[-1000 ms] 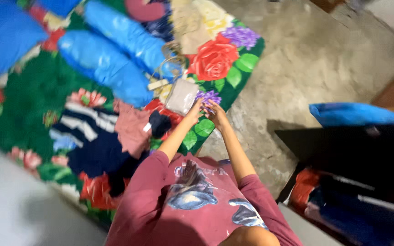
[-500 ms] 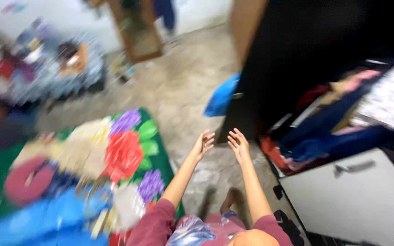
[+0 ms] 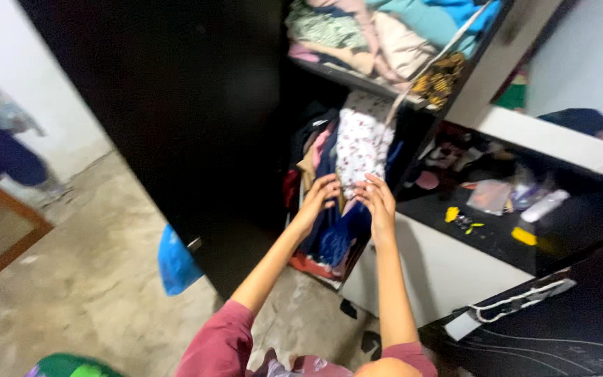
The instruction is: The person removes several pieces of clothing, a black bag, and a package from a wardrobe shelf, placing them onto a bed, and then unfolds a newspaper to line the empty shelf.
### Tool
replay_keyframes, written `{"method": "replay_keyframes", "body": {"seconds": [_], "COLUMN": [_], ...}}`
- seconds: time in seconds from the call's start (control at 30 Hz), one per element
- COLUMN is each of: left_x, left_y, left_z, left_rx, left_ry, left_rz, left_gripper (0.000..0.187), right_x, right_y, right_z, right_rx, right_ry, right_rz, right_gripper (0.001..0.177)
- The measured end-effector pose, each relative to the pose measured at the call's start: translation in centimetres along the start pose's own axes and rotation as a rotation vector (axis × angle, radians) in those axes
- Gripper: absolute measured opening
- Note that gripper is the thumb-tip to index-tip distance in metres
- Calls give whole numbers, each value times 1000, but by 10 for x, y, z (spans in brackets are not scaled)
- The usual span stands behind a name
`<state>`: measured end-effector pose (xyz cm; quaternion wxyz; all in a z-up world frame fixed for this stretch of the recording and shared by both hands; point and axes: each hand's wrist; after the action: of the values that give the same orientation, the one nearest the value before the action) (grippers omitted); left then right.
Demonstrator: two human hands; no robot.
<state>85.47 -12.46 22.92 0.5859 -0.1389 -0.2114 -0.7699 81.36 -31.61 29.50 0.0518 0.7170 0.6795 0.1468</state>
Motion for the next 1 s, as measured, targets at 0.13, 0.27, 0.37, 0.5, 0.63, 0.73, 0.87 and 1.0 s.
{"method": "replay_keyframes", "body": {"seconds": [0.13,0.27,0.37,0.5,0.63,0.73,0.87,1.0], "left_x": [42,77,99,127,152,169,178,164], "left_y": [76,129,153,176,213,263,347,417], "left_z": [45,126,181,238,305,367,437,444], "left_rx": [385,520,599,825,1212,1474,1439,1242], "left_ry": [190,344,397,679,978,1120,1297,1262], "left_rz": [-165,-203,-271,-268,-58,156,382,454], "left_gripper": [44,53,56,62,78,88,95,98], "right_x": [-10,8,22,39,52,63,66,53], "right_y": [40,86,116,151,192,204,210,206], "right_z": [-78,-136,-162,-180,-205,-222,-235,-226], "right_rx": [-141,-267,-345,-461,-548,-566,-589,-595], "right_ry": [-66,-97,-117,-140,-236,-308,-307,-365], "right_rz": [-39,-26,4,-8,25,69,87,124], "right_gripper": [39,43,44,45,45,45,45,44]}}
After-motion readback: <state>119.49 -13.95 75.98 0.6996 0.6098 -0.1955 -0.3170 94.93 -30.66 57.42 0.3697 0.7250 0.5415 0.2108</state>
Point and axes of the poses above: each hand's wrist, its own y-axis towards the middle knuckle, its own x-axis out of the palm, z = x × y, and after that the axes turned 9 degrees about -y, right-handed
